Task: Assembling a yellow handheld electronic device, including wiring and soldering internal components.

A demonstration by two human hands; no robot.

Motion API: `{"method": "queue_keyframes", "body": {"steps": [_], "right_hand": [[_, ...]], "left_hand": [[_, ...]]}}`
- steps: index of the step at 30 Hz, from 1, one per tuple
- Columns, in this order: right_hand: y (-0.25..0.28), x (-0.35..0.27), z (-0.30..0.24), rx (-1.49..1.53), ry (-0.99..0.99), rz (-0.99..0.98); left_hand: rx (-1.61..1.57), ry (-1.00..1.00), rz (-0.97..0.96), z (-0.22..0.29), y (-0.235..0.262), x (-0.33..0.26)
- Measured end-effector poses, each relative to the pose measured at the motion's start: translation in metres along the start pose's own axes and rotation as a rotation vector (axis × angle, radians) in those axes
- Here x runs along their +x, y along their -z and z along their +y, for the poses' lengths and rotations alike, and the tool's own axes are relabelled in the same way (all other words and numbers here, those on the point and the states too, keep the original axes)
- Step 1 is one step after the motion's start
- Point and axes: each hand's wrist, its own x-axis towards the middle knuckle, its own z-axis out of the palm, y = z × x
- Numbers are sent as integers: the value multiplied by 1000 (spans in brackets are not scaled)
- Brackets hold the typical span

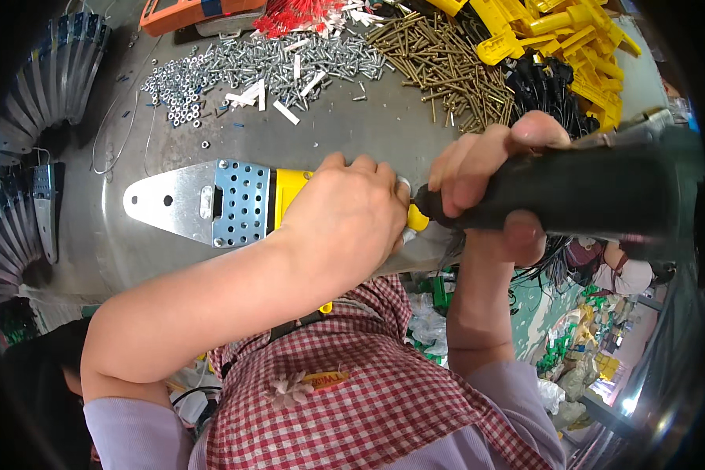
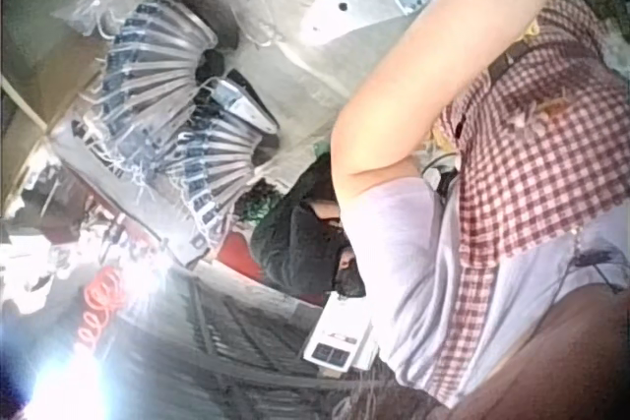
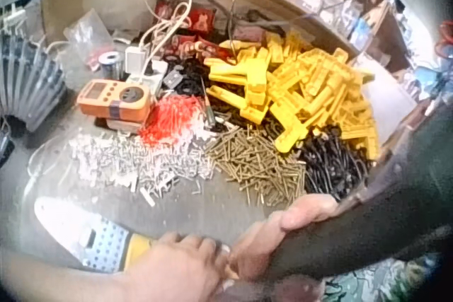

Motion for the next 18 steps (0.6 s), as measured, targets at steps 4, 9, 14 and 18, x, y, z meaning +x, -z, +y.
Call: {"method": "queue_keyframes", "body": {"steps": [4,9,14,18], "right_hand": [[-6,-4,-5,-193,6,26],[-33,-11,-29,-287,136,304],[-26,-16,-22,-341,-42,224],[-16,-16,-14,-192,-24,78]], "left_hand": [[-1,-3,31,-2,-4,-1],[-37,29,31,-2,-8,-1],[-82,12,31,-6,-6,-3],[-147,-30,6,-15,-4,1]]}}
